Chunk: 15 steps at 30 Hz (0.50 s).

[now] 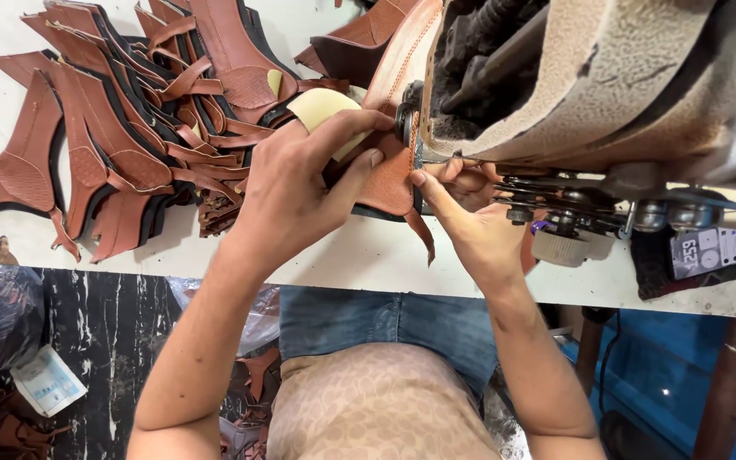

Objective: Stitching leather shoe components using an industrial sewing machine.

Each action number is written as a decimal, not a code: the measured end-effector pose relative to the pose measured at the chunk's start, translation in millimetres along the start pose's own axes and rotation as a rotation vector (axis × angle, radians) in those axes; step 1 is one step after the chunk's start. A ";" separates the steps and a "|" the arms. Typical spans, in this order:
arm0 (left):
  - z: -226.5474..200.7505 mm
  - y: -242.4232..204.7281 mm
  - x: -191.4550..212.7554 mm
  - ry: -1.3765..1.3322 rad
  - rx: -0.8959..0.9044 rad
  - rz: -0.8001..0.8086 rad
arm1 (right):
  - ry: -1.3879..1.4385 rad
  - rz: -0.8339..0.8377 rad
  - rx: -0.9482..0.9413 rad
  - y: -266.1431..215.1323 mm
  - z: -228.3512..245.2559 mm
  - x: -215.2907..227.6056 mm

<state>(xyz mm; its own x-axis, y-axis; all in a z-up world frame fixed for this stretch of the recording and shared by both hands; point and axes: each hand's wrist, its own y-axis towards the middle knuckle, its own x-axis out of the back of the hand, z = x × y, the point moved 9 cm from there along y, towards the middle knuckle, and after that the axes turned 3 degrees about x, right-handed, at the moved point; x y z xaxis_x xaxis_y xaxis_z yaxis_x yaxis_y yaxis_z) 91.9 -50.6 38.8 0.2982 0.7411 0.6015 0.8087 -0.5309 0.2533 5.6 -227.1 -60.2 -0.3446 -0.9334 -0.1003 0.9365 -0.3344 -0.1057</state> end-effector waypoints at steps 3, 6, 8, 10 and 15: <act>0.5 0.9 -0.6 0.037 0.006 0.010 | 0.044 0.007 -0.021 0.2 -0.1 -1.5; 0.9 1.9 0.3 0.088 0.009 0.012 | 0.078 0.010 -0.025 0.8 5.4 -5.8; -1.7 1.2 0.4 0.073 -0.035 0.002 | 0.128 0.023 -0.034 0.2 9.9 -9.2; 1.1 3.2 -0.7 0.099 -0.023 0.008 | 0.120 0.029 -0.027 -0.1 9.3 -9.2; 5.6 6.7 -2.3 0.113 -0.023 0.025 | 0.125 0.028 -0.020 0.8 7.1 -9.3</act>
